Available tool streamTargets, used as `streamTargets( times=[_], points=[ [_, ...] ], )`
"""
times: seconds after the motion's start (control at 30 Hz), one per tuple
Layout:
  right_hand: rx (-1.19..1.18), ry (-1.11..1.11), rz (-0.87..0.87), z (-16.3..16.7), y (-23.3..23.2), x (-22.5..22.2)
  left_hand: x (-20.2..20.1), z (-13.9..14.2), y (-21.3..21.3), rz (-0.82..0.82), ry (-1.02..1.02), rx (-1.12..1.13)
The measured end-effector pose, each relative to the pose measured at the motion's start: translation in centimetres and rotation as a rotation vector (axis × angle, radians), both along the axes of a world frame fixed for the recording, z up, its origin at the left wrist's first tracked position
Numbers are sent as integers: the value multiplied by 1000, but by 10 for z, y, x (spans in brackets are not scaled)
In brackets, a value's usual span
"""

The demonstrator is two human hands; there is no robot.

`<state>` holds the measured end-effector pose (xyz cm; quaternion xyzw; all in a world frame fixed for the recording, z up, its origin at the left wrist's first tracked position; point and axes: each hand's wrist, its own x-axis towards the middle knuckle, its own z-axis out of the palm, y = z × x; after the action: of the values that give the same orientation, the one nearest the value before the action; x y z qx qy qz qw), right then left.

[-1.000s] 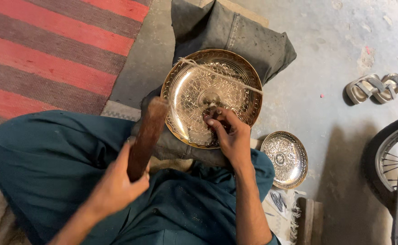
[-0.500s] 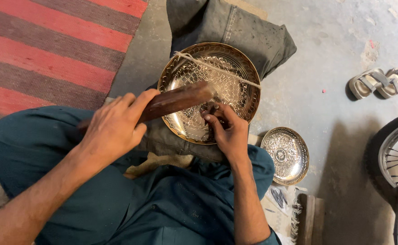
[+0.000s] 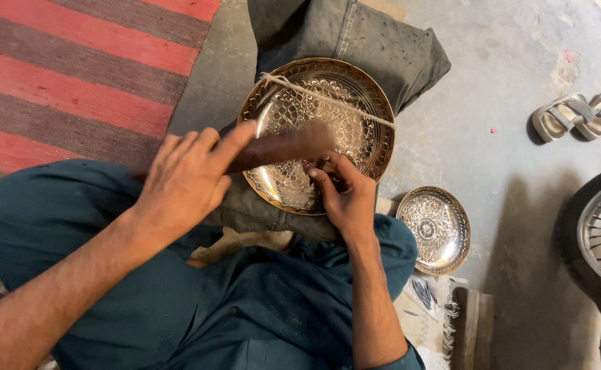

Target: The person sits cross-legged on the floor with a brass plate resting on a cushion, and decorates its surface by hand. They hold a small punch against the plate and strike it with a wooden mallet, repositioning the punch repeatedly to work the pattern across the plate, occasionally pausing to reposition the plate or punch.

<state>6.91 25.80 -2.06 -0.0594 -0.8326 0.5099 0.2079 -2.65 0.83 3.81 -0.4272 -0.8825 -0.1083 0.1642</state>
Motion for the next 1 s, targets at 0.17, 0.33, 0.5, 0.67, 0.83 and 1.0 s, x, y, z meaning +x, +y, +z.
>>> streamTargets(
  times=[0.17, 0.33, 0.5, 0.67, 0.83, 1.0],
  points=[
    [-43, -2, 12, 3, -1, 0, -2, 0, -1, -38, -68, 121],
    [-55, -35, -25, 5, -3, 0, -5, 3, -2, -37, -144, 187],
    [-30, 2, 1, 6, -3, 0, -4, 4, -1, -35, -52, 116],
    [19, -11, -19, 7, -3, 0, -5, 3, 0, -7, 13, 39],
    [51, -31, -38, 6, -2, 0, -5, 1, 0, 2, 85, -11],
    [17, -6, -25, 5, -2, 1, -5, 0, 0, -47, -51, 91]
  ],
)
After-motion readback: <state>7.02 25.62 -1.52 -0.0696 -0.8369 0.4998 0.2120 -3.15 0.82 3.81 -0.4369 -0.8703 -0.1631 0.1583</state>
